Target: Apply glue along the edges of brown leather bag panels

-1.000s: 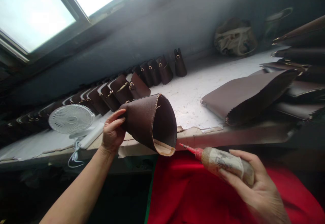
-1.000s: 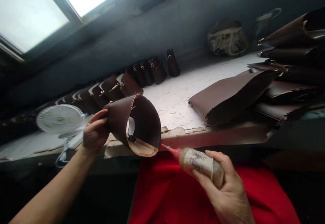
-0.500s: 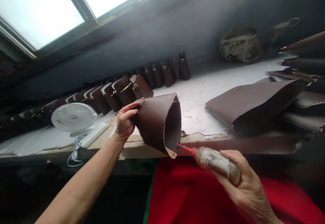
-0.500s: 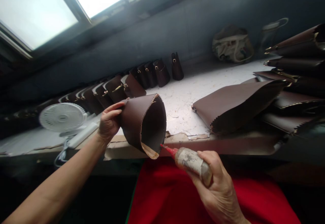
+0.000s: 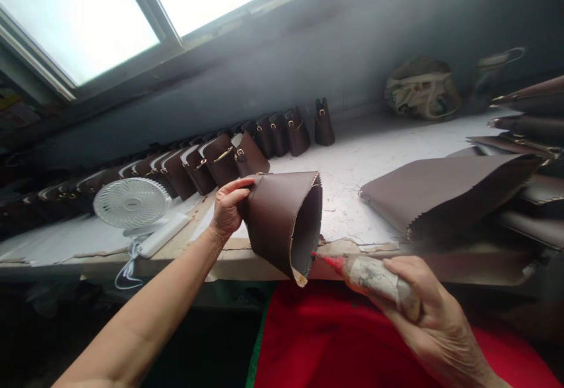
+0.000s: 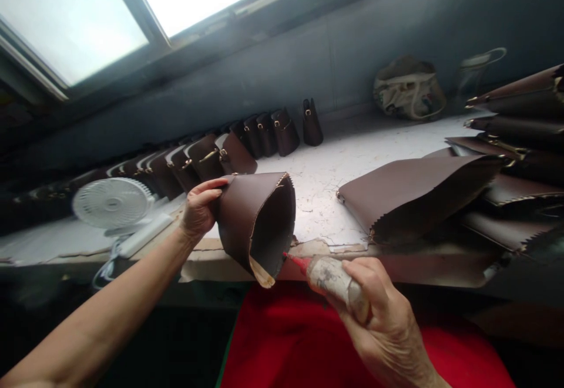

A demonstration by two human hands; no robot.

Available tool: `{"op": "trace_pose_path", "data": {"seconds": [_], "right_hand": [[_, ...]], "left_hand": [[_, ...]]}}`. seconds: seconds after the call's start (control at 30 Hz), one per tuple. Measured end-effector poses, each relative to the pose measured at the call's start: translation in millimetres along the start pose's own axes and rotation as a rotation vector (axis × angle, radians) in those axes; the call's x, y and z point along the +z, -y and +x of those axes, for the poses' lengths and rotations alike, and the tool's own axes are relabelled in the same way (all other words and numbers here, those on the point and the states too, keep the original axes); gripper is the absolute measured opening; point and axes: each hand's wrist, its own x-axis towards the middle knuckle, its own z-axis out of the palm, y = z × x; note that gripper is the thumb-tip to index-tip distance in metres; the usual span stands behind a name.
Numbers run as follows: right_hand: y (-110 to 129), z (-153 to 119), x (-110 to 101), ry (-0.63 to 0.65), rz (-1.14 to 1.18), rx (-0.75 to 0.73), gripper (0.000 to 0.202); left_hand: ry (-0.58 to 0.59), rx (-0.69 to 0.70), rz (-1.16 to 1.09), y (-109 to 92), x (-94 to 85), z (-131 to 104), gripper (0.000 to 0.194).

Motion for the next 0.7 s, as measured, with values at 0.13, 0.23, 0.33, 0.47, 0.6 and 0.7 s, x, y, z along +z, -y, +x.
{"op": "trace_pose_path", "data": {"seconds": [0.13,0.23,0.33,0.47,0.6,0.7], "right_hand": [[3.1,-2.9,-1.3,0.031,-0.106,-0.080,0.041],[4.2,-4.1,0.0,-0.022,-0.144,-0.097,0.045],[4.7,-2.6,1.7,0.014,-0.109,-0.055,0.042],[2.8,3.2,3.4,-0.008,-0.141,-0.107,0.040],[1.3,6.8,2.4,-0.061,-0.088,-0.043,0.039],[2.4,7.6,1.0,-0.062,-0.033,0.018,0.035]], "left_hand": [[0.031,0.029,0.014,-3.0,1.5,-1.3,0.030],[0.028,0.032,0.030,-5.7,3.3,-0.6,0.030],[0.032,0.022,0.034,-6.3,5.2,1.0,0.031],[0.025,0.000,0.012,-4.9,6.9,2.7,0.033],[0.014,0.010,-0.002,-8.1,9.7,4.9,0.032],[0.027,0.030,-0.017,-15.4,14.7,9.6,0.032]]}}
